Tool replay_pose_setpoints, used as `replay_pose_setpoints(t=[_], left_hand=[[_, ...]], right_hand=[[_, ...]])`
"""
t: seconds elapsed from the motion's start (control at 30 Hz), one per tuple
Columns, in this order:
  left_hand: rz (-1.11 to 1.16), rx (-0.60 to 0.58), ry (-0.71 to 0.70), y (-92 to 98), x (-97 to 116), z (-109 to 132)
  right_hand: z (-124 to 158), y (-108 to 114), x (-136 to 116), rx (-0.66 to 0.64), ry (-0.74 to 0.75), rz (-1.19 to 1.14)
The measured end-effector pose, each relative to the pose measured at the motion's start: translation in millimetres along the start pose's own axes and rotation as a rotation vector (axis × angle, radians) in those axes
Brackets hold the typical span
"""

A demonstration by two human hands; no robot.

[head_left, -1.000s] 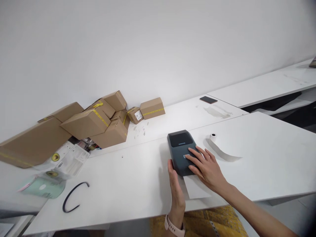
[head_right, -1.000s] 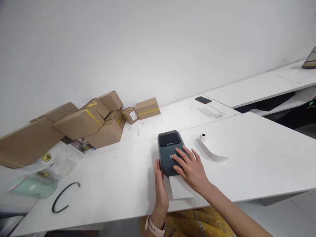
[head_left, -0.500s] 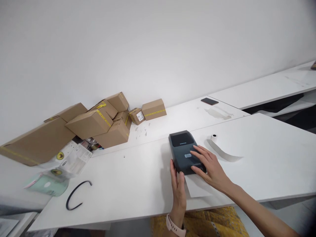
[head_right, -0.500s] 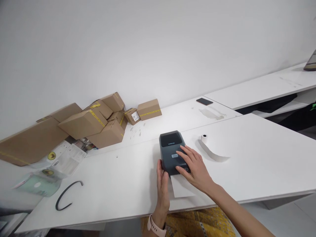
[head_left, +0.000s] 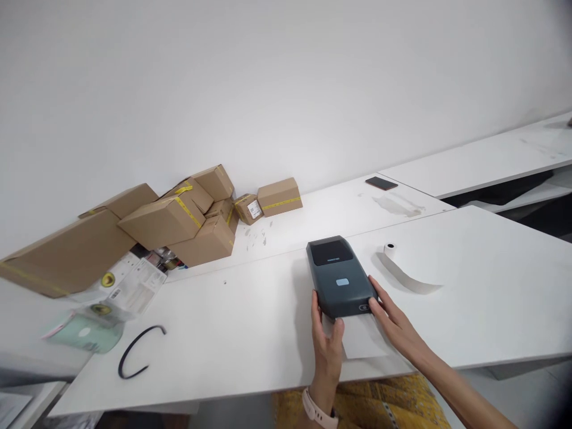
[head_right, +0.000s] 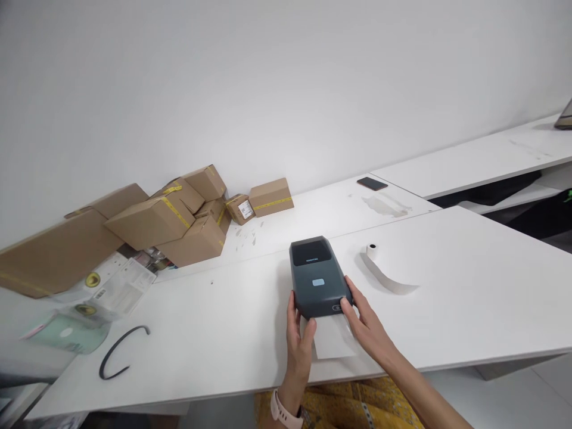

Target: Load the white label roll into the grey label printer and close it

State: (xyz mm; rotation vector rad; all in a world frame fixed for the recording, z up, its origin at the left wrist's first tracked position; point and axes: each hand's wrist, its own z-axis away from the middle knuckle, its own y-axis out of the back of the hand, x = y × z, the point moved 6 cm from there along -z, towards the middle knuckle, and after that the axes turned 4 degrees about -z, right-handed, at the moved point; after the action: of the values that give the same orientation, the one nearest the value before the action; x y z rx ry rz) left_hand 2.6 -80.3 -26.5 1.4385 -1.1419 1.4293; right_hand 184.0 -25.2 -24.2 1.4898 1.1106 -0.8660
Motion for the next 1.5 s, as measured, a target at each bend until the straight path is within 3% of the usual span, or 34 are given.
replay_pose_setpoints(t=[0.23,0.57,0.8,0.93,1.03,1.27,1.4,1.5], left_hand=[[0.017,-0.011,-0.006,-2.1,5,0],[-0.096,0.002,-0.051,5.5,24,-6],[-0.050,-0.006,-0.222,1.5,73,-43],[-0.057,-0.013,-0.261,-2.8,93,-65],[-0.133,0.047,-0.247,0.3,85,-81],[-0.405,0.068,-0.040,4.8,31,-123],[-0.533,0.119,0.004,2.2,26,-139],[-0.625,0.160,-0.007,0.5,25,-142]], right_hand=[[1,0,-7,-0.014,0.054,-0.056],[-7,9,-25,-0.006,0.162,0.079],[-55,17,-81,0.019,0.431,0.217],[-98,19,-109,0.085,0.452,0.160],[-132,18,-123,0.122,0.377,0.098],[-214,11,-134,0.136,0.128,0.128],[-253,2,-129,0.122,0.002,0.134],[-265,-1,-130,0.114,0.006,0.111]])
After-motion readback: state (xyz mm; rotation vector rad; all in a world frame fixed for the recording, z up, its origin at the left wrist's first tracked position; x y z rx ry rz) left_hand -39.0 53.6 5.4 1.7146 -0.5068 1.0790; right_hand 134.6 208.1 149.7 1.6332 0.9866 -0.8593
